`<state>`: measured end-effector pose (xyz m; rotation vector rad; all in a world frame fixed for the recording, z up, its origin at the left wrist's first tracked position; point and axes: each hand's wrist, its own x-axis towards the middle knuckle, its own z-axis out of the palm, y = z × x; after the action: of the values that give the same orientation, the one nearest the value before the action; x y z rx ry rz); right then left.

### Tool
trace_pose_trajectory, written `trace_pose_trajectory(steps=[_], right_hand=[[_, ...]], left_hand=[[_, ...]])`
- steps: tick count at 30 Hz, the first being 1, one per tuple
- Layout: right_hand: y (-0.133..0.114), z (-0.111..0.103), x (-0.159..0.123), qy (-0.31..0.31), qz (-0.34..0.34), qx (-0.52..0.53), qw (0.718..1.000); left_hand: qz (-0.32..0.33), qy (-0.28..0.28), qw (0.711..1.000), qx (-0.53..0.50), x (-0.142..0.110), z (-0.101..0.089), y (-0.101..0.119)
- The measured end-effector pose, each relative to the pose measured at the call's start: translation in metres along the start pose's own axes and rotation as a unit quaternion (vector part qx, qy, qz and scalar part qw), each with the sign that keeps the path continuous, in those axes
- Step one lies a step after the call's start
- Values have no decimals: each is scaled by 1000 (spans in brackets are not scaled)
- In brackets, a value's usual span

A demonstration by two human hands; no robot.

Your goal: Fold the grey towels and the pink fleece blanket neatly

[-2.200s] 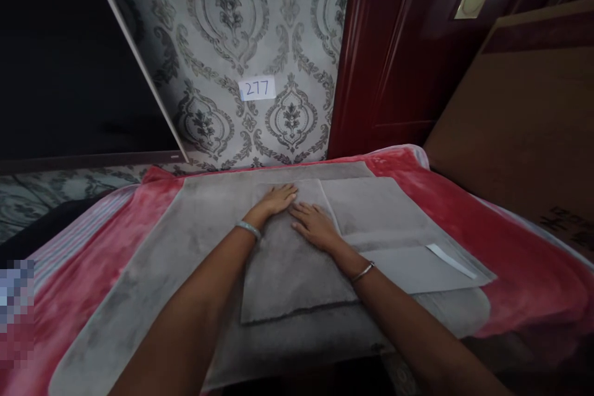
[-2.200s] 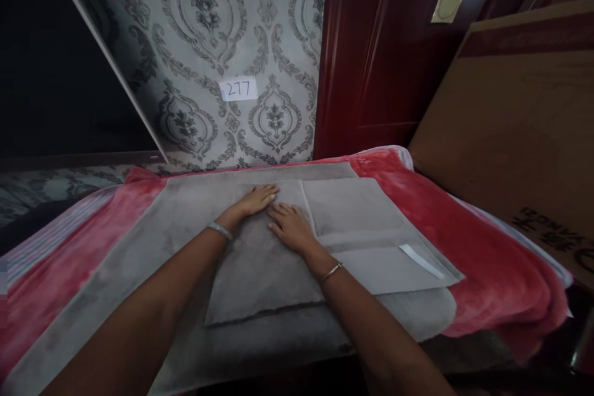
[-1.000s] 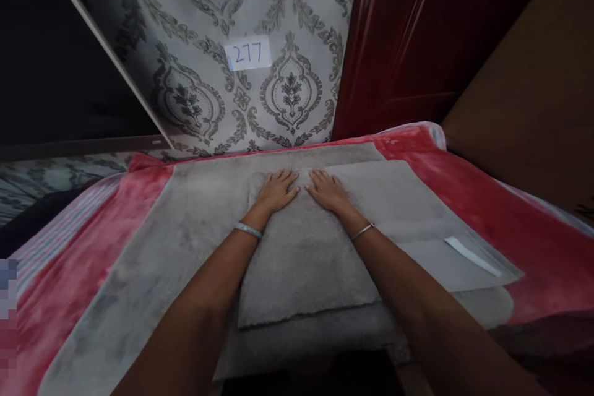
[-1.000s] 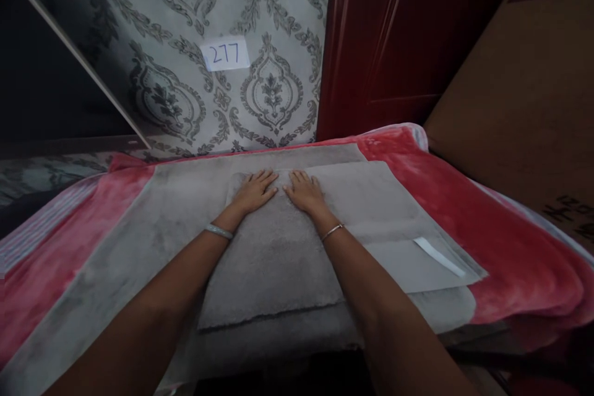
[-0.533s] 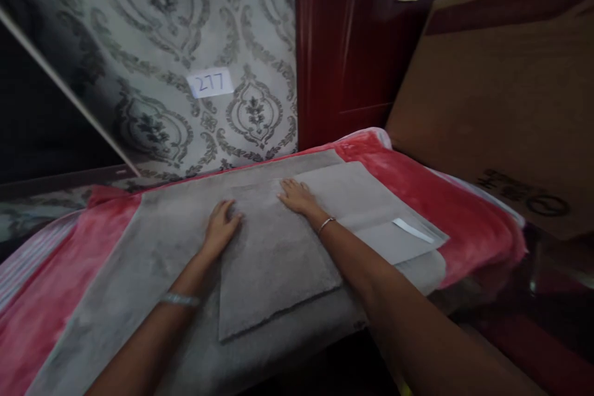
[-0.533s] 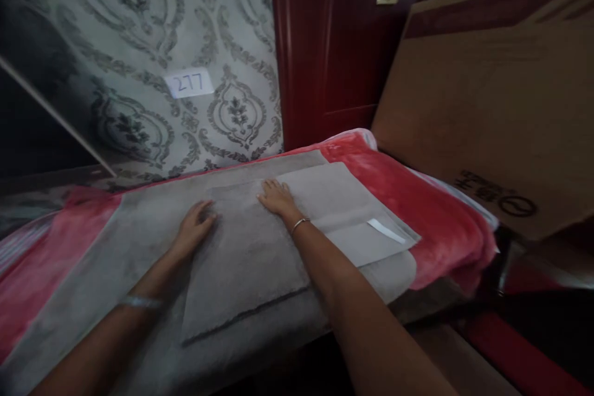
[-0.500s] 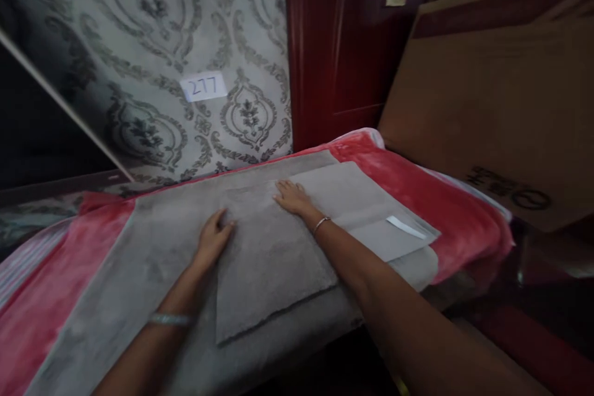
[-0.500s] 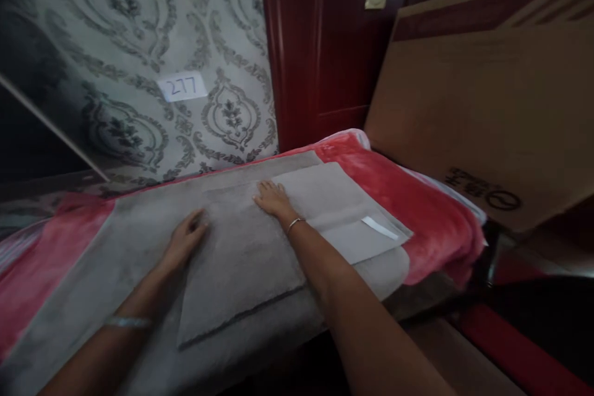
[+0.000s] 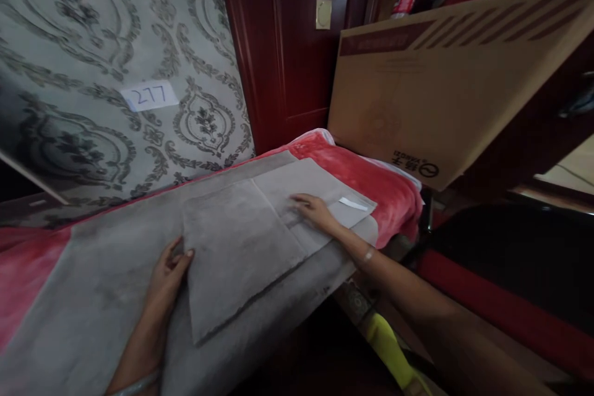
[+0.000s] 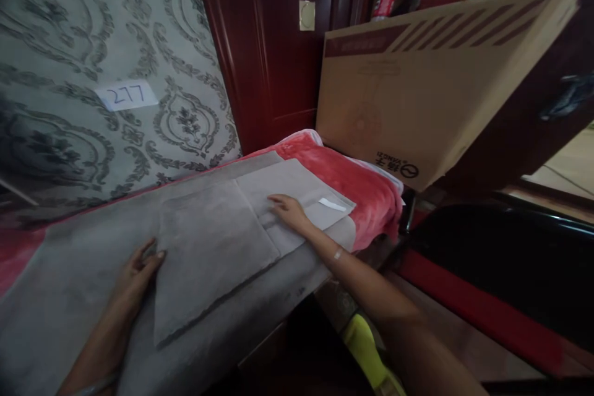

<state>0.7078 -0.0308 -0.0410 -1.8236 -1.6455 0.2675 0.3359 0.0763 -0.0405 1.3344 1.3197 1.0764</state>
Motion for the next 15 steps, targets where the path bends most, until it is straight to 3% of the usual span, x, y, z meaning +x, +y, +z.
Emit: trace_pose_trajectory(steps=[2, 4, 7, 9, 12, 15], right_hand=[[34, -15, -51, 90, 82, 204, 971], [62, -25, -98, 166, 163, 353, 906], [85, -33, -145, 232, 246, 469, 816], [89, -38, -157, 248, 278, 511, 775], [87, -50, -153, 266, 303, 559, 725], [86, -67, -138, 265, 340, 576, 695]], left_hand=[[-7, -11, 1000, 0, 0, 1, -2], [-3, 0, 1000, 4, 0, 3, -4], [6, 17, 1000, 18, 0, 5, -6], [4, 20, 999, 28, -4, 6, -4], [-6, 17, 999, 34, -13, 6, 7], [-17, 18, 999, 27, -18, 6, 17]])
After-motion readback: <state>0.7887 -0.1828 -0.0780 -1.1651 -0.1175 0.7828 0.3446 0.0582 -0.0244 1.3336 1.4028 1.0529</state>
